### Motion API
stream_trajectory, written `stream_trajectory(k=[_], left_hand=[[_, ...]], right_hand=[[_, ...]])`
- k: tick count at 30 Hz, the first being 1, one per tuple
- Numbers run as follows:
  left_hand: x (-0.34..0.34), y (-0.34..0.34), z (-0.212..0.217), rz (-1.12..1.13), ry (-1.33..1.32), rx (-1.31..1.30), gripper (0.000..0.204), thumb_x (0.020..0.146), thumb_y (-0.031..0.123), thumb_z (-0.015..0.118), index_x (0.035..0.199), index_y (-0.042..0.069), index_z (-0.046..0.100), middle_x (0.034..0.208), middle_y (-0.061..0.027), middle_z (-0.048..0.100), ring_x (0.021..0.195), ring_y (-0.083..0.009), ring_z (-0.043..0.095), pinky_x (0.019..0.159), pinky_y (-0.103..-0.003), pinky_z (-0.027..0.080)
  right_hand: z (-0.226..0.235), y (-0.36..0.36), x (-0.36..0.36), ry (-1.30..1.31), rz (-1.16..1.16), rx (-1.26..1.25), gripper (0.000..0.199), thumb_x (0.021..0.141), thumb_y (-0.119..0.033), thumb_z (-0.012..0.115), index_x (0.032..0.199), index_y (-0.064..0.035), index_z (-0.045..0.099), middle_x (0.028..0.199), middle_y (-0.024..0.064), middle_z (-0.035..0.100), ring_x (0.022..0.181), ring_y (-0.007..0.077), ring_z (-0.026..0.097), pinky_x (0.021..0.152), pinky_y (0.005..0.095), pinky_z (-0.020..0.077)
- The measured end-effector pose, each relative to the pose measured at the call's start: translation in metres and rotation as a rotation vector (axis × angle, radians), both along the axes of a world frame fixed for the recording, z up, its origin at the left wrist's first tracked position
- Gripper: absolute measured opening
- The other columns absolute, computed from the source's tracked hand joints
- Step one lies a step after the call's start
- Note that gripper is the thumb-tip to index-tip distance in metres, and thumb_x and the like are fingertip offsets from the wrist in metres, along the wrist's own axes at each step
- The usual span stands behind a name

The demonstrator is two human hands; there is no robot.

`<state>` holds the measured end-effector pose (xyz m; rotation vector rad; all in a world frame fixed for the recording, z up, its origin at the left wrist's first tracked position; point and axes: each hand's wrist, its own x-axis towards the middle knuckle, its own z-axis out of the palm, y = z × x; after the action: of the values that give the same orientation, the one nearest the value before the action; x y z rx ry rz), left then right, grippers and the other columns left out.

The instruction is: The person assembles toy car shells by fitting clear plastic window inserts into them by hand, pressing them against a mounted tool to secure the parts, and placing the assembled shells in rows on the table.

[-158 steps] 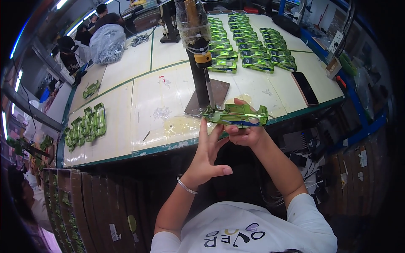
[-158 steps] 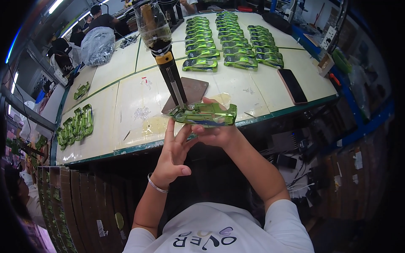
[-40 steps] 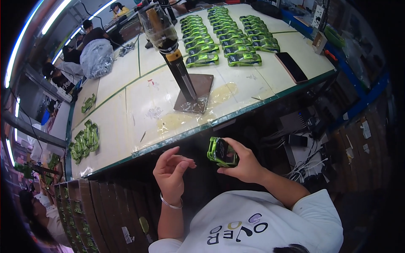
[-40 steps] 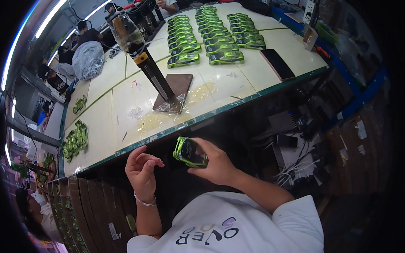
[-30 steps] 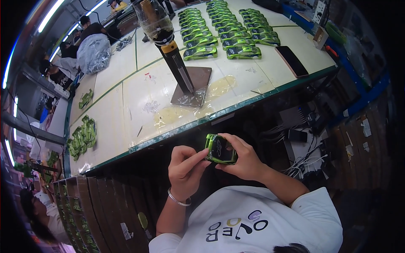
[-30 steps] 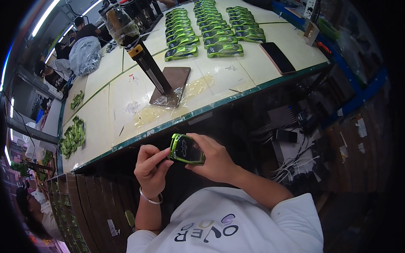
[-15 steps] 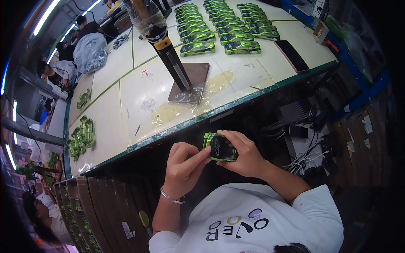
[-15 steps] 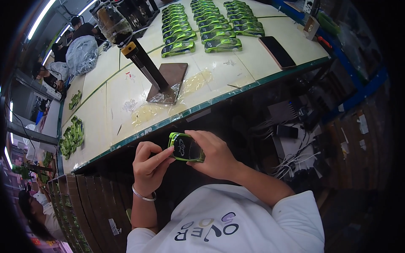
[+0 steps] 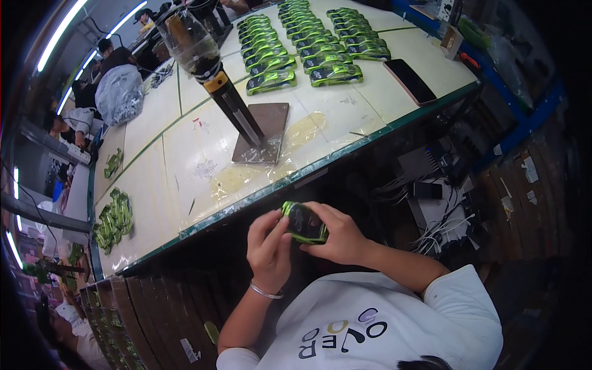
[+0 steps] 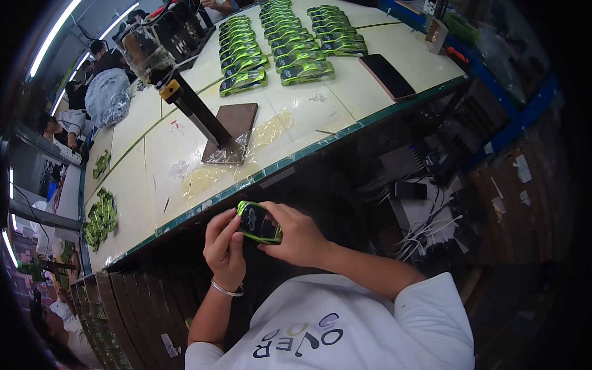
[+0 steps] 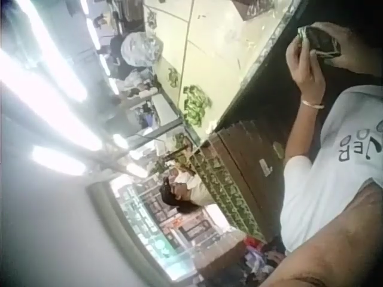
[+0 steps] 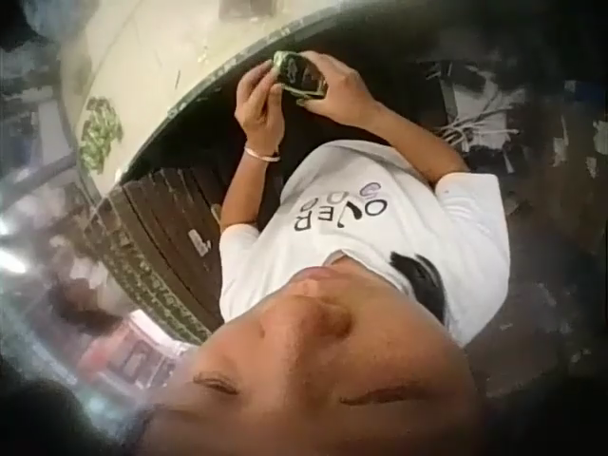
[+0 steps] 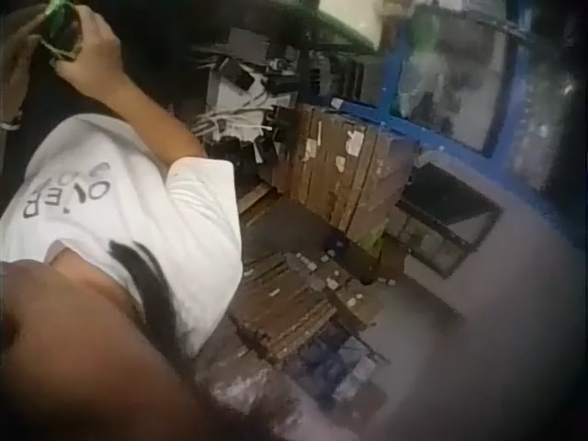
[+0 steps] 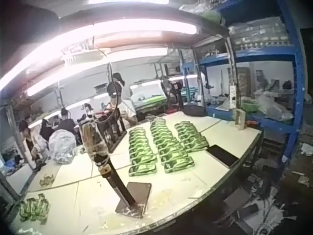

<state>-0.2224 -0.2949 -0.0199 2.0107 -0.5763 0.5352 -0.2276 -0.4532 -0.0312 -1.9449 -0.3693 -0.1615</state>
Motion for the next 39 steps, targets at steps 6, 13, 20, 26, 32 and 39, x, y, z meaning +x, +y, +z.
stream_trajectory(k=[6, 13, 20, 26, 32, 39], left_hand=[[-0.014, -0.014, -0.015, -0.136, 0.779, -0.985, 0.032, 0.087, 0.021, 0.037, 0.104, -0.006, 0.044, 0.089, -0.0162, 0.058, 0.072, -0.0192, 0.059, 0.065, -0.027, 0.049], [-0.02, -0.005, -0.024, -0.068, 0.846, -1.058, 0.029, 0.085, 0.022, 0.033, 0.09, -0.003, 0.047, 0.076, -0.0177, 0.06, 0.063, -0.0207, 0.059, 0.059, -0.028, 0.049], [-0.026, -0.009, -0.022, -0.062, 0.873, -1.027, 0.028, 0.085, 0.021, 0.034, 0.088, -0.004, 0.048, 0.075, -0.0169, 0.059, 0.065, -0.021, 0.06, 0.061, -0.029, 0.049], [-0.027, -0.01, -0.025, -0.073, 0.91, -0.948, 0.026, 0.083, 0.019, 0.034, 0.087, -0.003, 0.048, 0.074, -0.0173, 0.06, 0.063, -0.0209, 0.06, 0.061, -0.029, 0.049], [-0.03, -0.011, -0.031, -0.084, 0.911, -0.966, 0.027, 0.084, 0.019, 0.034, 0.087, -0.003, 0.049, 0.074, -0.0175, 0.06, 0.063, -0.0201, 0.059, 0.062, -0.028, 0.049], [-0.037, -0.005, -0.032, -0.088, 0.919, -0.962, 0.027, 0.087, 0.021, 0.035, 0.088, -0.002, 0.048, 0.077, -0.0166, 0.06, 0.065, -0.0179, 0.059, 0.064, -0.028, 0.047]], right_hand=[[-0.008, 0.005, 0.006, -0.086, 0.078, -0.177, 0.056, 0.063, -0.024, 0.068, 0.109, -0.0014, 0.045, 0.098, 0.0154, 0.053, 0.086, 0.0306, 0.055, 0.072, 0.0341, 0.0457], [-0.002, -0.088, 0.14, -0.44, -0.483, -0.399, 0.022, 0.071, -0.017, 0.06, 0.089, -0.0037, 0.06, 0.081, 0.0121, 0.054, 0.08, 0.0273, 0.051, 0.073, 0.0358, 0.0405], [-0.022, -0.121, 0.198, -0.26, -0.567, -0.616, 0.013, 0.071, -0.019, 0.057, 0.079, -0.0112, 0.064, 0.079, 0.0068, 0.055, 0.085, 0.0233, 0.048, 0.075, 0.0354, 0.0368], [-0.021, -0.119, 0.203, -0.304, -0.487, -0.736, 0.01, 0.072, -0.017, 0.055, 0.069, -0.0103, 0.062, 0.075, 0.0051, 0.055, 0.082, 0.0225, 0.049, 0.074, 0.034, 0.0374], [-0.022, -0.114, 0.198, -0.448, -0.467, -0.776, 0.01, 0.072, -0.014, 0.053, 0.078, -0.0084, 0.059, 0.077, 0.0054, 0.054, 0.08, 0.0232, 0.05, 0.074, 0.0349, 0.0377], [-0.02, -0.102, 0.216, -0.455, -0.489, -0.655, 0.009, 0.072, -0.014, 0.054, 0.076, -0.0093, 0.061, 0.08, 0.0066, 0.054, 0.085, 0.0236, 0.048, 0.076, 0.0357, 0.037]])
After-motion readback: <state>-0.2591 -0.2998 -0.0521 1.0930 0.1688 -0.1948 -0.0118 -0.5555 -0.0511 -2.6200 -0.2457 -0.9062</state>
